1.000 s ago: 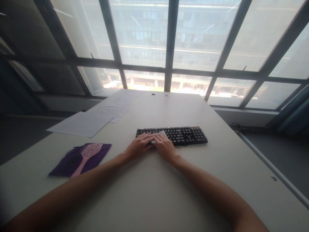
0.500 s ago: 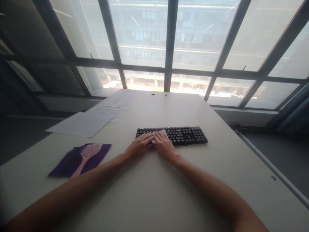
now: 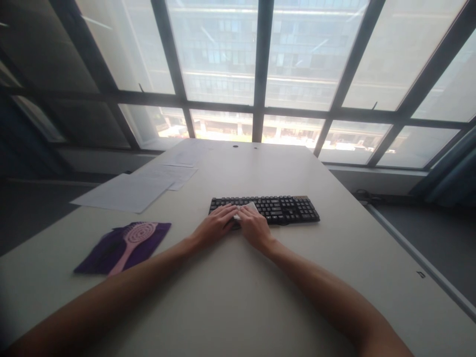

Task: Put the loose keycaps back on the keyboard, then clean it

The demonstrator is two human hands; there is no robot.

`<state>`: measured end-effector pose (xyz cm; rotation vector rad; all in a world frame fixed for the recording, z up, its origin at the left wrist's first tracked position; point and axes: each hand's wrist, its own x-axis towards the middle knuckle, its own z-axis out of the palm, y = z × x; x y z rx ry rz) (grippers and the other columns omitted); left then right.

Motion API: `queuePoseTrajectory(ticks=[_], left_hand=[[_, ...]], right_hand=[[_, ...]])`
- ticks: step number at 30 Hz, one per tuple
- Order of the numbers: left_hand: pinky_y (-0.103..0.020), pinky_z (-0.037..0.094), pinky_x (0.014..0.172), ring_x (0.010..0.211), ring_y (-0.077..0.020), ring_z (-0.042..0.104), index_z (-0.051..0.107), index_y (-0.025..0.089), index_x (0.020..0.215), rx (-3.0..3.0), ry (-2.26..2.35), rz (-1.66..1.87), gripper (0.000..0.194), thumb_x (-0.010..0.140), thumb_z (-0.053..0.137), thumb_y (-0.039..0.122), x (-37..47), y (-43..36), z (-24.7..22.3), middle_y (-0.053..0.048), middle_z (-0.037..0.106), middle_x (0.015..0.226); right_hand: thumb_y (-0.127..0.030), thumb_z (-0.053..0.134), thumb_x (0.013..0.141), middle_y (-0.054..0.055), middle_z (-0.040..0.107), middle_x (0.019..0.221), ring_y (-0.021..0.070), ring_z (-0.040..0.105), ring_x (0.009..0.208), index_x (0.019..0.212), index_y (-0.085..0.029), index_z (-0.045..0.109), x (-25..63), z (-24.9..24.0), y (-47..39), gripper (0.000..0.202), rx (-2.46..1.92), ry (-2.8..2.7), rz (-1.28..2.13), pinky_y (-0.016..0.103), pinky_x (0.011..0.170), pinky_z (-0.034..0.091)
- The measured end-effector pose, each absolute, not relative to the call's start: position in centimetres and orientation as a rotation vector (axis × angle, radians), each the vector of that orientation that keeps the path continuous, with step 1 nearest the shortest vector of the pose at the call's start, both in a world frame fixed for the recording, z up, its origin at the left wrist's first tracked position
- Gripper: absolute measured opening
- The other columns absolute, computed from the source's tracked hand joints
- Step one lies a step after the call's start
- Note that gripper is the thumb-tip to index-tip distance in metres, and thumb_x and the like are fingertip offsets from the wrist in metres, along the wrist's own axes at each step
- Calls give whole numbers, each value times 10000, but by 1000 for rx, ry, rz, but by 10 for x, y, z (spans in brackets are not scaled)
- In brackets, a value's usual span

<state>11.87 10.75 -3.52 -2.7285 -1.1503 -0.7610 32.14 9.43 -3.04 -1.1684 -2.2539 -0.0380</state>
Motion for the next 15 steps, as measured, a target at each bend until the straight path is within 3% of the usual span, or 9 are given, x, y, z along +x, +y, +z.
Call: queuePoseTrajectory(ticks=[10, 15], left_hand=[[-517, 383, 1187, 1403, -308, 470, 527, 128, 1415, -2684, -1223, -764, 481, 952, 562, 252, 122, 105, -34, -165, 532, 1481], [-522, 390, 1180, 1387, -308, 483, 570, 142, 1370, -2698, -1207, -756, 431, 955, 557, 260, 121, 104, -32, -156, 557, 1453]], right_hand=[[-379, 442, 1023, 50, 695, 1297, 268, 634, 1240, 1279, -274, 693, 338, -14, 120, 374, -1372, -1732, 129, 435, 1069, 495], [-305, 409, 1035, 64, 638, 1384, 219, 544, 1346, 1307, -230, 667, 323, -7, 141, 382, -1254, -1876, 90, 394, 1146, 422]])
